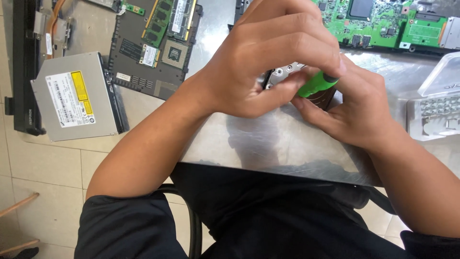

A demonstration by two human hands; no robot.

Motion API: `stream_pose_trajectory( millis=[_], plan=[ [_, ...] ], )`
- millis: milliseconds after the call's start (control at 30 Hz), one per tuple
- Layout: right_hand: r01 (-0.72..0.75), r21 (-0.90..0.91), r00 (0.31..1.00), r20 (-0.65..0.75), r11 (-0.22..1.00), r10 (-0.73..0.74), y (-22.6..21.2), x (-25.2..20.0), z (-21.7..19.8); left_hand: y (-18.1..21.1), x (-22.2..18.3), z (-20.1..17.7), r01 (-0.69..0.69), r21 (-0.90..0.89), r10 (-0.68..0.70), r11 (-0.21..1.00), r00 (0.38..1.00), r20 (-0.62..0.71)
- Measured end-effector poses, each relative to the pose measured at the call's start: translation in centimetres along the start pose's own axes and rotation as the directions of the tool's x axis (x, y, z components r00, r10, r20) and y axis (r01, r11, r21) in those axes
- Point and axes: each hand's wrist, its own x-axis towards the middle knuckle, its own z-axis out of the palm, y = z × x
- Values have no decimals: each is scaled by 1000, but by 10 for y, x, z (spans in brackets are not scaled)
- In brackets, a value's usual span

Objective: A person uses a precision screwdriver to remove or install screws on a laptop hard drive at a repair bench.

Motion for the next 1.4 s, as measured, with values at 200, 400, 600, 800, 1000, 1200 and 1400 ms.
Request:
stream_pose_trajectory(
  millis=[200,400,600,800,1000,1200,1400],
  plan=[
    [21,19,1000,14,1000,-21,-2,4,-3,1,-1,4,63,32,-64,997,997,35],
    [93,76,996,5,993,-93,-3,10,-7,0,4,8,33,-22,-32,999,999,38],
    [178,104,983,-60,978,-173,0,12,-10,-5,-2,15,37,-13,-37,999,999,-8],
    [127,35,989,-77,991,-124,1,5,-7,-2,1,12,24,14,-24,1000,1000,13],
    [108,31,993,-46,994,-107,-4,8,-5,-4,-2,11,18,36,-18,999,1000,16],
    [79,37,997,-11,996,-79,-1,5,-3,-2,1,9,13,2,-13,1000,1000,-6],
    [54,18,998,-32,998,-53,9,-5,-1,-7,-3,7,-43,54,43,998,999,1]
  ],
)
